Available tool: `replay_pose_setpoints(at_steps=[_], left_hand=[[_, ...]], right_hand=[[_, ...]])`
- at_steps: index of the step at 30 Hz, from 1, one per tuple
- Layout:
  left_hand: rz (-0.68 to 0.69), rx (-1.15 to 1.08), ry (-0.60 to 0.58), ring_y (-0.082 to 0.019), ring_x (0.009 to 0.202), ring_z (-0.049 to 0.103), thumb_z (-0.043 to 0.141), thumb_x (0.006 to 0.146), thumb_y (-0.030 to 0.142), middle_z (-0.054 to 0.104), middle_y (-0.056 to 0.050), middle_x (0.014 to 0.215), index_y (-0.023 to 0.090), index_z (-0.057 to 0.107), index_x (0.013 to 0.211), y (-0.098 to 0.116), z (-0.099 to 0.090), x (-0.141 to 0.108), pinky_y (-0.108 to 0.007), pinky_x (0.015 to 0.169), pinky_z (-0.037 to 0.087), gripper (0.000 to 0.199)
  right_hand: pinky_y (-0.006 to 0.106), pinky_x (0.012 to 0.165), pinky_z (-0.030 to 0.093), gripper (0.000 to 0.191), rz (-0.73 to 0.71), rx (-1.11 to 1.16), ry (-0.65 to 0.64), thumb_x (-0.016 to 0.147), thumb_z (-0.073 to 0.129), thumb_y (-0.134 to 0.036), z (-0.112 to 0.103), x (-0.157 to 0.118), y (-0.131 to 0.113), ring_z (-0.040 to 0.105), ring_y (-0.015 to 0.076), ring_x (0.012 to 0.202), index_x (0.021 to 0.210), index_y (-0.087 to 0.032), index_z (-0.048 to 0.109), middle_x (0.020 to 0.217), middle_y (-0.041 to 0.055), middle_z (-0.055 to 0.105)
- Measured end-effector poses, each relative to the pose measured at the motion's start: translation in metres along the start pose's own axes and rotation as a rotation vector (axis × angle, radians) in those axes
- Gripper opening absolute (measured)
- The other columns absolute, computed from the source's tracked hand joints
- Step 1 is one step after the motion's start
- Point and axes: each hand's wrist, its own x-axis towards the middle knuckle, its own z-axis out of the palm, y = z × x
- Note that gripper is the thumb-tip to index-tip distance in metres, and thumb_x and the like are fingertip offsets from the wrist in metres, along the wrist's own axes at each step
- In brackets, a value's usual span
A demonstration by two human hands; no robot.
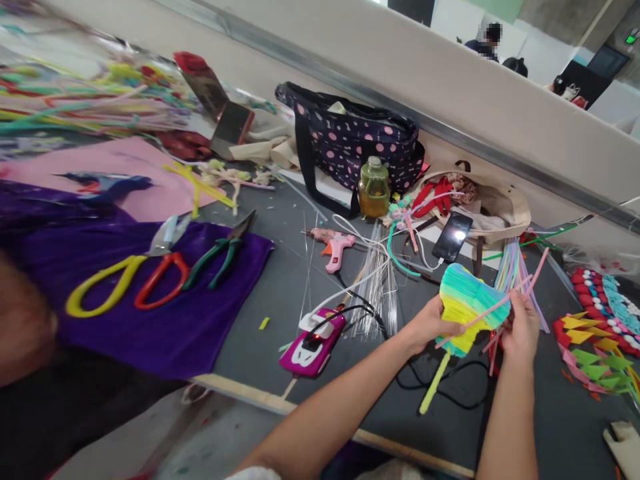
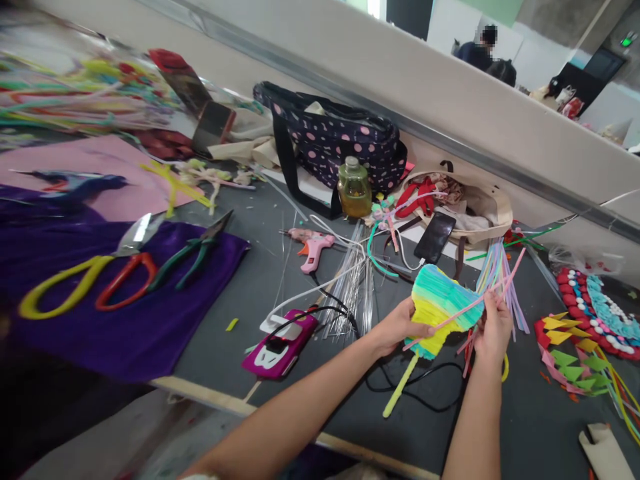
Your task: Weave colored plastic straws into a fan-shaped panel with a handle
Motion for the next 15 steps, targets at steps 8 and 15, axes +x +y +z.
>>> replay_pose_setpoints(at_steps=[8,15], left_hand=[[-0.031,-0.001,-0.023,-0.021,0.084,0.068,0.086,0.052,0.017,0.072,-0.01,0.104,0.014,0.067,0.105,0.003,0.0012,-0.0009,-0.03,0.076,0.053,0.056],[-0.033,-0.02,-0.031,-0.023,0.083,0.068,0.086,0.051,0.016,0.073,-0.011,0.101,0.013,0.067,0.105,0.0025,0.002,-0.0004,-0.032,0.075,0.054,0.058]], right_hand=[[0.018,0.034,0.028,0.034,-0.022,0.056,0.052,0.059,0.083,-0.035,0.0016,-0.0019,0.0031,0.035,0.0043,0.036,0.08,-0.016,0.065,0.047,-0.0116,0.046],[0.017,0.033,0.02,0.034,-0.037,0.069,0.088,0.056,0.083,-0.035,0.0045,-0.0014,0.0053,0.031,0.0033,0.036,0.077,-0.015,0.064,0.046,-0.0122,0.043]])
